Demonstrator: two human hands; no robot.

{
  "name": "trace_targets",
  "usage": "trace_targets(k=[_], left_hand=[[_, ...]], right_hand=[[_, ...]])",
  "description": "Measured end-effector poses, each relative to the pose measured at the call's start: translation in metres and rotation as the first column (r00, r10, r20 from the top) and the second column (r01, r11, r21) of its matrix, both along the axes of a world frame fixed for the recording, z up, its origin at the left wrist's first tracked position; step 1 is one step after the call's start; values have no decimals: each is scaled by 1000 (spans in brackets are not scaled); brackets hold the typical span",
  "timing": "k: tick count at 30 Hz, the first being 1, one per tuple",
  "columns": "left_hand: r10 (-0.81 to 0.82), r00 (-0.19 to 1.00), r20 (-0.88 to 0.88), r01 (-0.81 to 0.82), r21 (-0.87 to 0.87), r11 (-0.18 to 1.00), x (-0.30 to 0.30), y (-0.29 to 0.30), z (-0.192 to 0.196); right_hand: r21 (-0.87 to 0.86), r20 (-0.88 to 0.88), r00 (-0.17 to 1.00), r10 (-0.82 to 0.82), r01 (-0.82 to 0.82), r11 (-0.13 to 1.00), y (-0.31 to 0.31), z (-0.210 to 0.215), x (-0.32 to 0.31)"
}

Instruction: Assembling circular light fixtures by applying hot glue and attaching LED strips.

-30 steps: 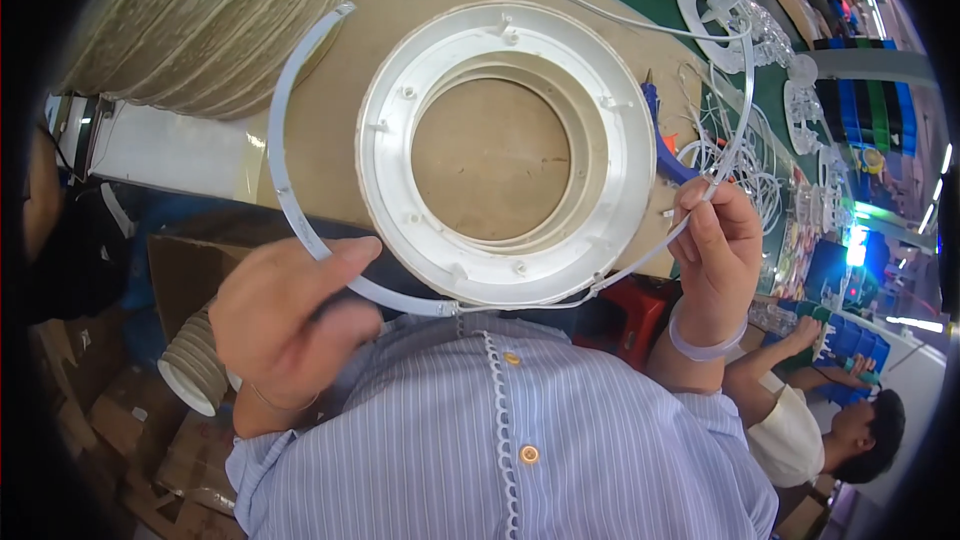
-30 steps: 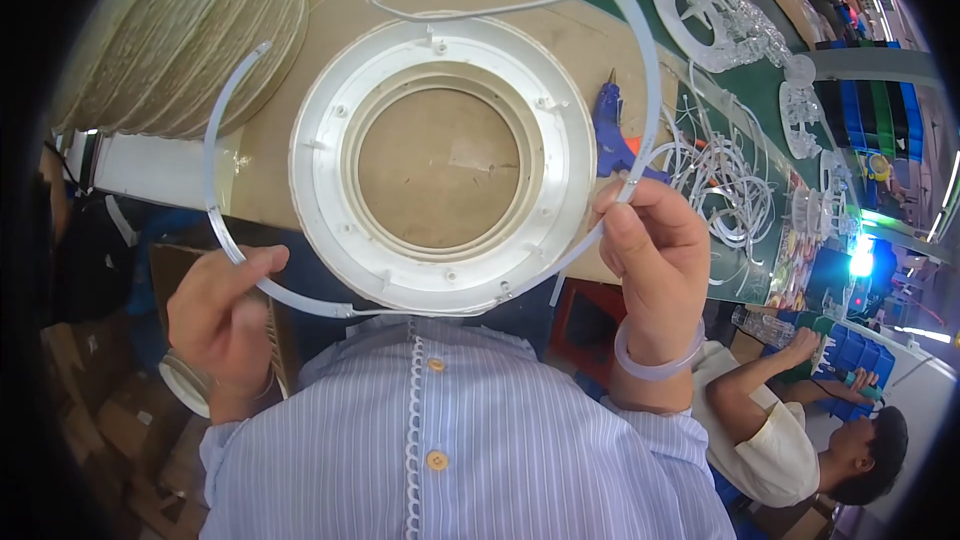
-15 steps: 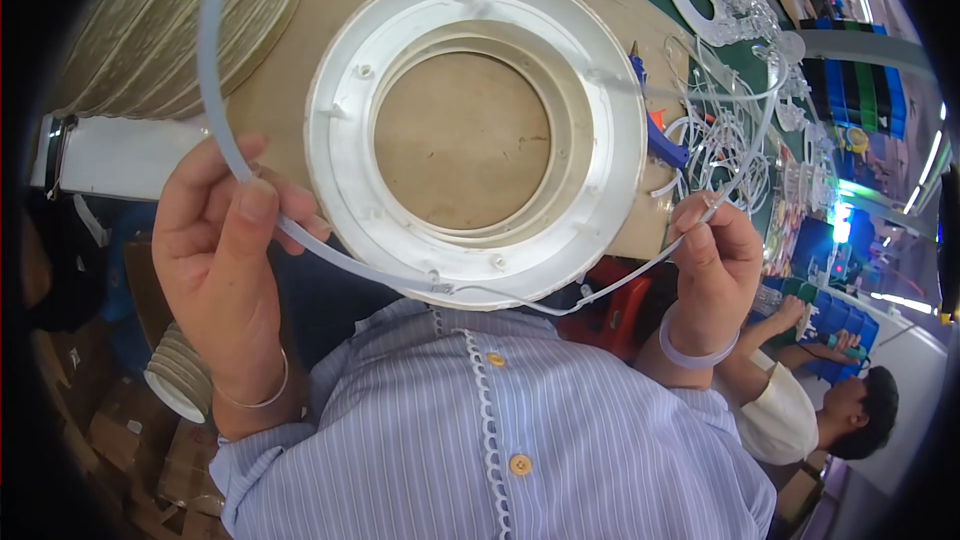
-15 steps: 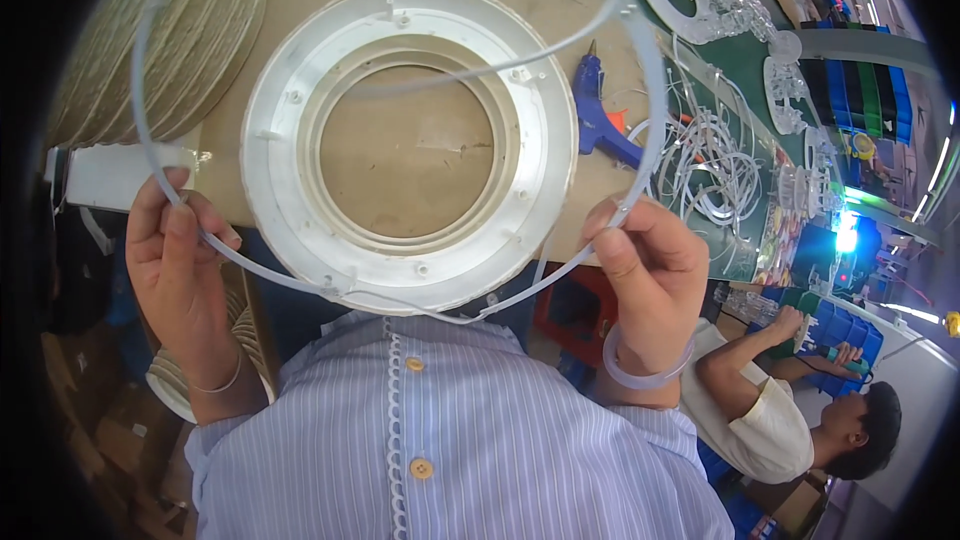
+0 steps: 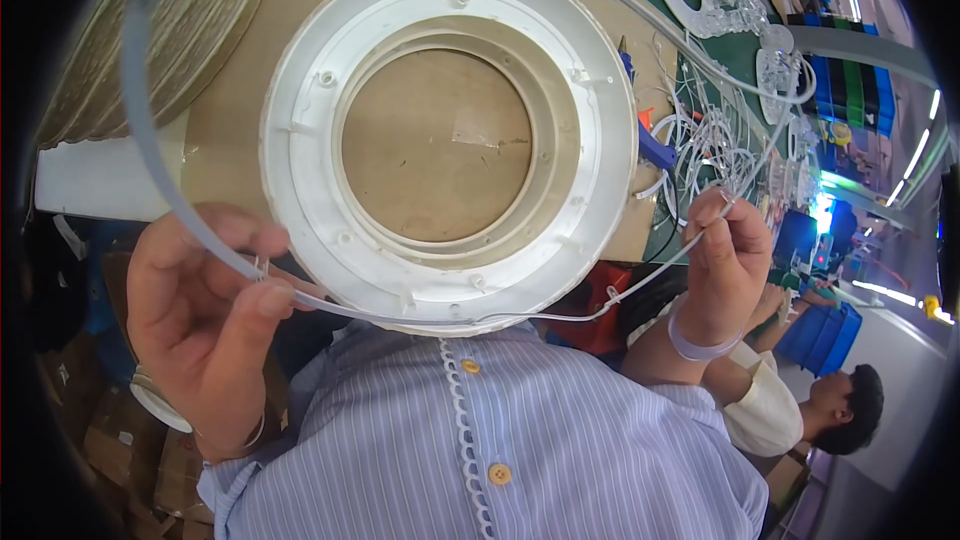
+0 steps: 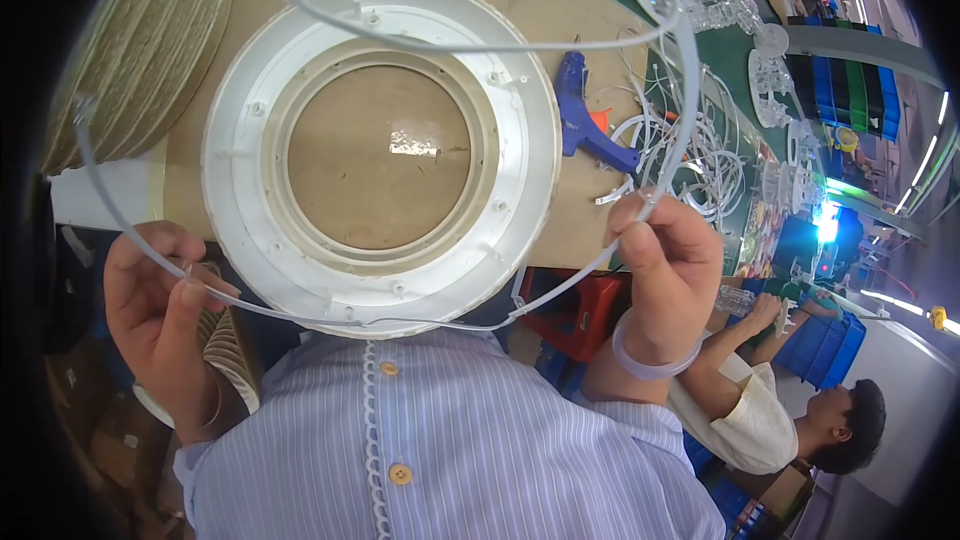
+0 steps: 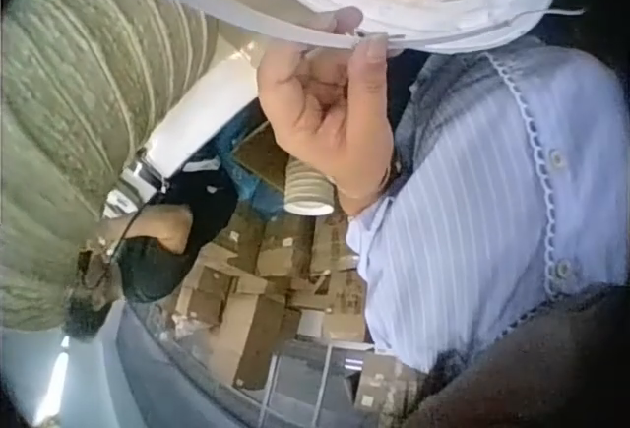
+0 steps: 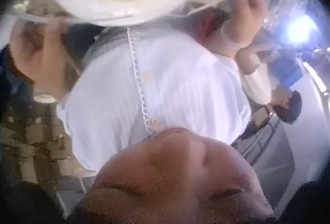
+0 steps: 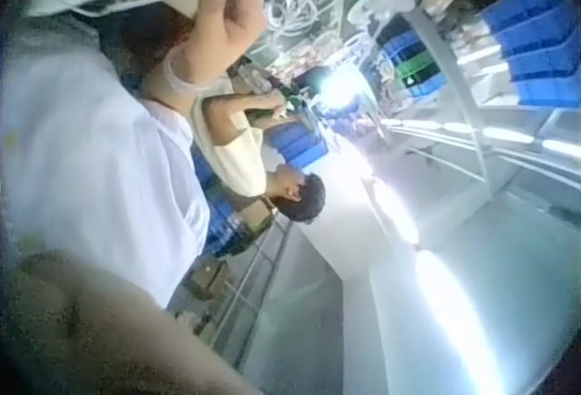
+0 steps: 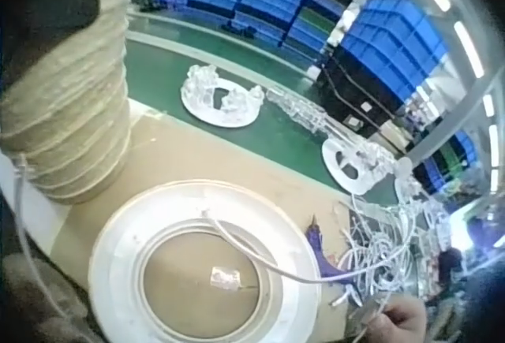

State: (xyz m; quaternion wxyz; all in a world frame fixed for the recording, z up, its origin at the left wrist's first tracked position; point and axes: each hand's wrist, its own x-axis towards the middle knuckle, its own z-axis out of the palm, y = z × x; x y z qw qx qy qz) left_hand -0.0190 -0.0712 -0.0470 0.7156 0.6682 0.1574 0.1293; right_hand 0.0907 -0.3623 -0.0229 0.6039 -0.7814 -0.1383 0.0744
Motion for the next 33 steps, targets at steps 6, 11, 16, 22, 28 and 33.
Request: trace_targets(k=[6, 11, 16, 22, 28, 33], left_hand=[[-40, 995, 87, 46, -65, 997, 4, -11, 2], [-54, 996, 75, 53, 16, 998, 4, -12, 1], [-167, 983, 81, 163, 57, 985, 2, -18, 1], [-225, 968, 110, 211, 121, 970, 10, -23, -6], [-248, 967, 67, 240, 107, 965, 14, -26, -5], [-262, 962, 72, 252, 125, 960, 14, -25, -6]], right_hand=[[25, 26, 995, 96, -97, 995, -9, 0, 2], [-167, -47, 995, -86, 77, 983, 3, 3, 13], [-177, -48, 999, 2, -10, 984, 22, -5, 39], [-221, 26, 999, 42, -35, 975, 21, -14, 51], [-286, -26, 997, 71, -75, 955, 20, -16, 58], [-461, 164, 969, 184, -89, 883, 22, -17, 62]])
